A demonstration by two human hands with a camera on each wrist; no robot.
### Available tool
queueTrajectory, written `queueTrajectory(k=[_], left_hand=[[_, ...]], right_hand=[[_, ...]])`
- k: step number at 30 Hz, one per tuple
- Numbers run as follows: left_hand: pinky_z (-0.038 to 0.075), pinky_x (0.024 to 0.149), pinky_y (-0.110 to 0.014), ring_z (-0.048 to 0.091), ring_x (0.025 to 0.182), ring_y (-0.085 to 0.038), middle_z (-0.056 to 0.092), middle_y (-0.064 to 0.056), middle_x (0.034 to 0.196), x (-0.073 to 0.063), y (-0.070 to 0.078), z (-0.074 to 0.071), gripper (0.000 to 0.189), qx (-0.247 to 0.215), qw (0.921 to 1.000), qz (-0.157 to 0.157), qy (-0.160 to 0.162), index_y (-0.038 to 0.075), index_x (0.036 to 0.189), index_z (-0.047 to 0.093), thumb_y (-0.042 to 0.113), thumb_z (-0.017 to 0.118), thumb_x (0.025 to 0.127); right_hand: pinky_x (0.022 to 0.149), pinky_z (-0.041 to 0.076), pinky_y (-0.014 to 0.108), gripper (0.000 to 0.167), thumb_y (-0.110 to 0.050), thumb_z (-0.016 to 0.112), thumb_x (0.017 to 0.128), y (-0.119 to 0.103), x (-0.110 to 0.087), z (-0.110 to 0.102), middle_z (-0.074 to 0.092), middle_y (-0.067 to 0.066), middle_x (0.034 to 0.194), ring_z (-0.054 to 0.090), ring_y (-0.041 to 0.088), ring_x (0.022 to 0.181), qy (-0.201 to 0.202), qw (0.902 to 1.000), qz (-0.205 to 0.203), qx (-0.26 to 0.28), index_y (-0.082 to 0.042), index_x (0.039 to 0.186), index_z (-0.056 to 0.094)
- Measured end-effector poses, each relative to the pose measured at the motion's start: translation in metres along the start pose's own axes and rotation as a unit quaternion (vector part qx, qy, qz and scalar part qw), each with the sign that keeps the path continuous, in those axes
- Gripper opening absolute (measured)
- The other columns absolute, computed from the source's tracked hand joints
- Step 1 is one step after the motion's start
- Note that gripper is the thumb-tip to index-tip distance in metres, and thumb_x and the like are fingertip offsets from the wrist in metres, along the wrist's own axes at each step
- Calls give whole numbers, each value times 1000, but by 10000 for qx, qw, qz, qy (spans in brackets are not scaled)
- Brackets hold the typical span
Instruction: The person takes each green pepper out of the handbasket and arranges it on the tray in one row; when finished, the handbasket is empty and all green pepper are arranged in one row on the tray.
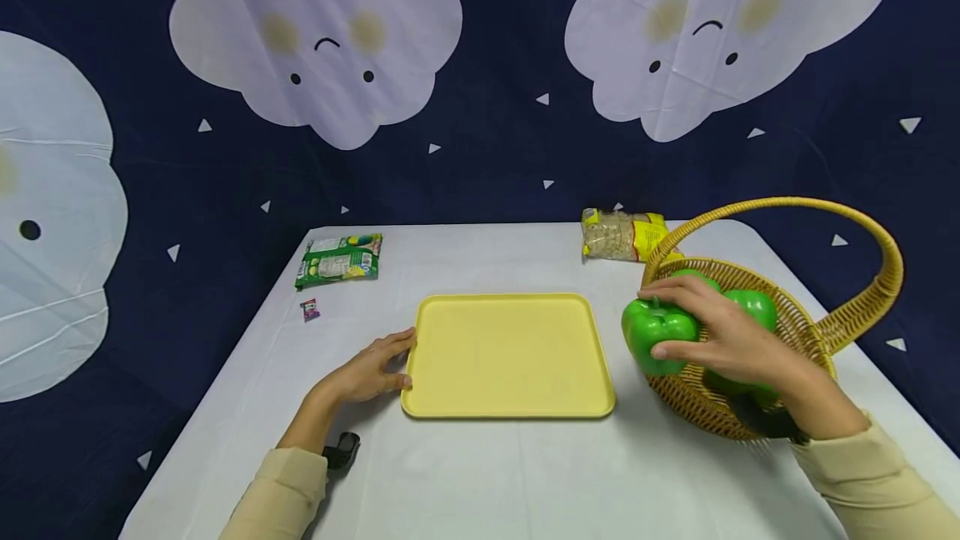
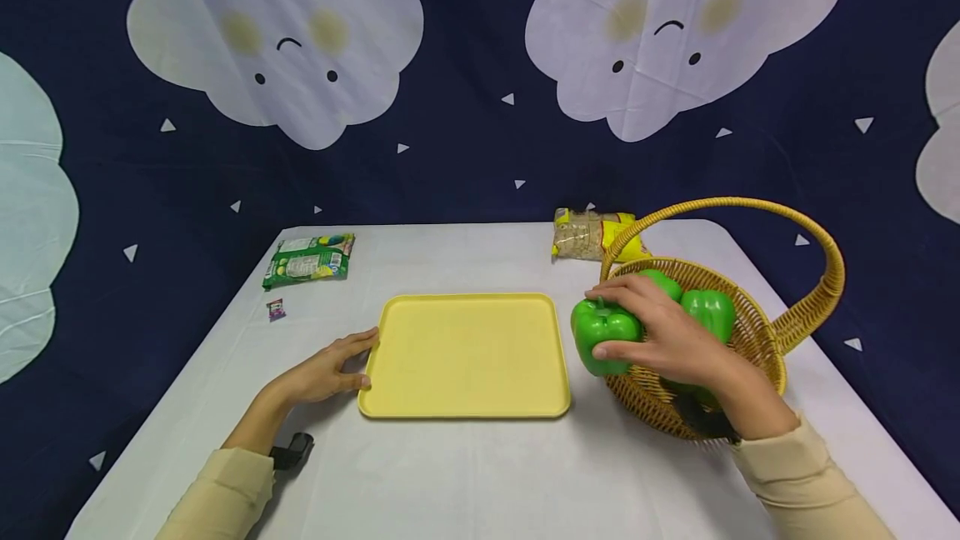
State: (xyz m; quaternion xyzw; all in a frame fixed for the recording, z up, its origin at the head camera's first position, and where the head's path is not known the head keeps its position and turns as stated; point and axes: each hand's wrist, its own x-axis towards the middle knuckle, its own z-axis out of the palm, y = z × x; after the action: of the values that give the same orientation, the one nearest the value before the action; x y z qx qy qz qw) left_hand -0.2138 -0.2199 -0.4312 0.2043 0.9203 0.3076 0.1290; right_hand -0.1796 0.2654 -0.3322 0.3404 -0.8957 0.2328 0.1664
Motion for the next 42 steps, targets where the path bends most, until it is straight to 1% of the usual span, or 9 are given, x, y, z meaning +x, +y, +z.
queueTrajectory(k=[6, 10, 16, 19, 22, 26, 29, 36, 42], left_hand=[[17, 113, -62, 18, 143, -43, 25, -15, 156, 0, 1, -1, 74, -1, 10000, -33, -8, 1, 145, 32, 22, 69, 85], [17, 113, -62, 18, 143, -43, 25, -15, 156, -1, 3, -1, 74, -6, 10000, -47, -10, 1, 145, 32, 21, 69, 85], [19, 113, -62, 19, 142, -44, 25, -16, 156, -1, 3, -1, 74, 20, 10000, -61, -9, 1, 145, 33, 22, 70, 85], [19, 113, -62, 19, 142, -43, 25, -15, 156, 0, 3, -1, 74, 13, 10000, -91, -8, 1, 145, 33, 23, 70, 84], [19, 113, -62, 20, 142, -43, 25, -15, 156, -1, 3, -1, 74, 5, 10000, -73, -6, 1, 145, 33, 23, 70, 85], [19, 113, -62, 19, 142, -43, 24, -16, 156, -2, 4, -1, 73, -48, 10000, -21, 17, 0, 145, 33, 21, 69, 85], [19, 112, -62, 19, 142, -44, 25, -16, 156, -3, 4, -1, 73, -53, 10000, -8, 25, 0, 145, 33, 22, 69, 85], [18, 112, -63, 19, 142, -44, 25, -16, 156, -2, 4, -1, 73, -35, 10000, -21, 24, 1, 145, 33, 22, 69, 85], [19, 112, -63, 19, 142, -44, 24, -16, 156, -2, 4, -1, 73, -23, 10000, 13, 19, 0, 145, 33, 22, 69, 85]], right_hand=[[92, 33, 6, 68, -19, 85, 67, -8, 9, 10, 52, 1, 127, 41, 1, 117, 82, 9992, -285, 274, -15, 128, 56], [94, 32, 5, 68, -20, 84, 68, -13, 15, 16, 51, 0, 129, 42, 2, 119, 66, 9986, -312, 430, -16, 129, 55], [94, 35, 10, 66, -21, 84, 69, -18, 22, 26, 51, -1, 131, 44, 7, 120, 114, 9979, -314, 554, -16, 129, 55], [95, 36, 11, 67, -22, 84, 69, -20, 25, 32, 51, 1, 131, 44, 11, 122, 140, 9974, -342, 611, -15, 129, 55], [94, 39, 15, 67, -24, 84, 69, -23, 29, 38, 50, 2, 132, 44, 14, 122, 112, 9973, -326, 644, -15, 129, 55], [90, 44, 22, 67, -29, 83, 70, -26, 33, 46, 48, 3, 134, 44, 14, 121, 27, 9976, -263, 643, -16, 129, 54], [89, 47, 25, 67, -29, 83, 70, -28, 36, 52, 47, 3, 133, 45, 14, 121, 7, 9970, -290, 717, -16, 129, 54], [86, 50, 33, 65, -29, 82, 71, -32, 45, 68, 48, 5, 133, 45, 16, 118, 63, 9958, -385, 828, -16, 128, 54], [87, 50, 39, 65, -33, 81, 72, -40, 52, 80, 47, 6, 132, 45, 19, 119, 8, 9957, -259, 892, -15, 128, 54]])
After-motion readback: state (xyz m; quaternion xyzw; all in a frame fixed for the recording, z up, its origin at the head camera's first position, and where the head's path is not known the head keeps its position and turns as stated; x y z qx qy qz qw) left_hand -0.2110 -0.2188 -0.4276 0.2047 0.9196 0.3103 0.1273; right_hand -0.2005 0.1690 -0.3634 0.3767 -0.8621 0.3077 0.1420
